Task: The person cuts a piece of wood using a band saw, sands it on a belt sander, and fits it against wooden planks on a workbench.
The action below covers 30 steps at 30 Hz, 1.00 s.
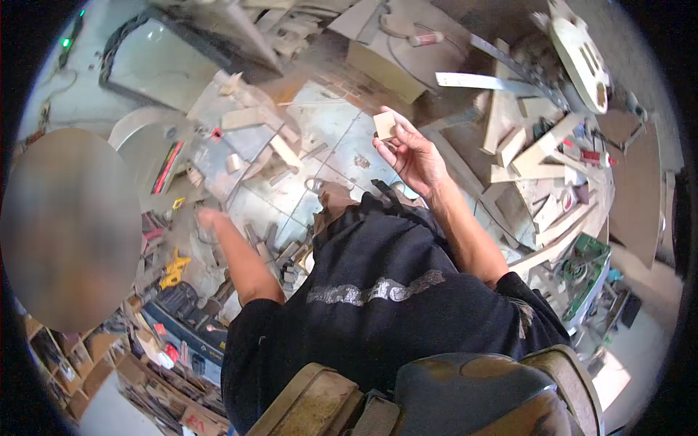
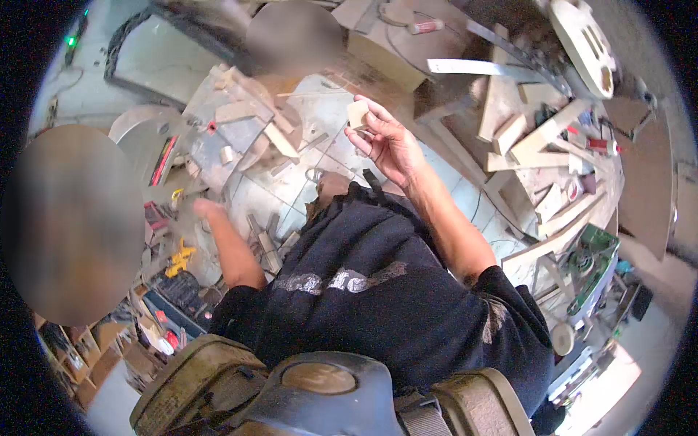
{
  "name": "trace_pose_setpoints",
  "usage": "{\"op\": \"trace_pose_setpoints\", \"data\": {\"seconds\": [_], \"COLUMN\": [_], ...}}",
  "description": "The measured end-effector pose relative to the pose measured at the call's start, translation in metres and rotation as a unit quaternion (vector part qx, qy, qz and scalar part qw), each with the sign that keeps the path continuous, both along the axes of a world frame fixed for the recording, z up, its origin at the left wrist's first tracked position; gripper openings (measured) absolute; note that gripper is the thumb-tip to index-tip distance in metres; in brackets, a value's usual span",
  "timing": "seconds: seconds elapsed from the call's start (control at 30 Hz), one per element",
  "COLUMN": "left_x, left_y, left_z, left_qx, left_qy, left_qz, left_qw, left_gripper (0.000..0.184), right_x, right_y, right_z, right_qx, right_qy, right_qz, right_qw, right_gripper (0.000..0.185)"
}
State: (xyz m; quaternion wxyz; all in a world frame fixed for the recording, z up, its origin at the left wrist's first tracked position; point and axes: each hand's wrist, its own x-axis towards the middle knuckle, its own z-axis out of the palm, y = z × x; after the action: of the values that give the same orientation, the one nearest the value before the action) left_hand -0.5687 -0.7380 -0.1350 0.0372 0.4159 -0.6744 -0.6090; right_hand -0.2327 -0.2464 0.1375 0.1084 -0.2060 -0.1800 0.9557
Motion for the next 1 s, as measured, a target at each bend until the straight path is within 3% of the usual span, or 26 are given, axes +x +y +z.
{"op": "trace_pose_setpoints", "data": {"seconds": [0.13, 0.2, 0.27, 0.33, 0.37, 0.43, 0.57, 0.73, 0.93, 1.0], "left_x": [0.106, 0.158, 0.205, 0.291, 0.304, 0.345, 0.381, 0.42, 0.506, 0.537], "left_y": [0.071, 0.133, 0.207, 0.328, 0.356, 0.424, 0.505, 0.562, 0.588, 0.588], "left_z": [-0.02, -0.048, -0.062, 0.047, 0.04, 0.091, 0.122, 0.207, 0.248, 0.254], "left_qx": [-0.063, -0.009, 0.097, 0.181, 0.167, 0.169, 0.199, 0.246, 0.24, 0.215], "left_qy": [0.005, -0.005, -0.028, -0.098, -0.1, -0.128, -0.08, -0.047, -0.089, -0.134], "left_qz": [-0.123, -0.276, -0.428, -0.473, -0.595, -0.69, -0.819, -0.894, -0.962, -0.962], "left_qw": [0.99, 0.961, 0.898, 0.857, 0.78, 0.692, 0.533, 0.372, 0.095, 0.103], "left_gripper": [0.039, 0.034, 0.029, 0.028, 0.029, 0.027, 0.025, 0.026, 0.043, 0.031], "right_x": [0.073, 0.112, 0.154, 0.194, 0.208, 0.245, 0.309, 0.34, 0.354, 0.363], "right_y": [0.026, 0.036, 0.048, 0.06, 0.06, 0.068, 0.065, 0.029, -0.004, -0.01], "right_z": [0.009, 0.013, 0.008, 0.003, 0.01, 0.003, 0.008, 0.017, 0.002, -0.002], "right_qx": [-0.01, -0.005, -0.004, -0.015, -0.006, 0.022, 0.091, 0.146, 0.152, 0.146], "right_qy": [0.026, 0.021, 0.039, 0.052, 0.026, 0.018, -0.058, -0.199, -0.27, -0.279], "right_qz": [-0.057, -0.101, -0.142, -0.178, -0.241, -0.285, -0.369, -0.467, -0.562, -0.575], "right_qw": [0.998, 0.995, 0.989, 0.983, 0.97, 0.958, 0.923, 0.849, 0.767, 0.755], "right_gripper": [0.049, 0.049, 0.049, 0.049, 0.048, 0.047, 0.044, 0.043, 0.04, 0.04]}}
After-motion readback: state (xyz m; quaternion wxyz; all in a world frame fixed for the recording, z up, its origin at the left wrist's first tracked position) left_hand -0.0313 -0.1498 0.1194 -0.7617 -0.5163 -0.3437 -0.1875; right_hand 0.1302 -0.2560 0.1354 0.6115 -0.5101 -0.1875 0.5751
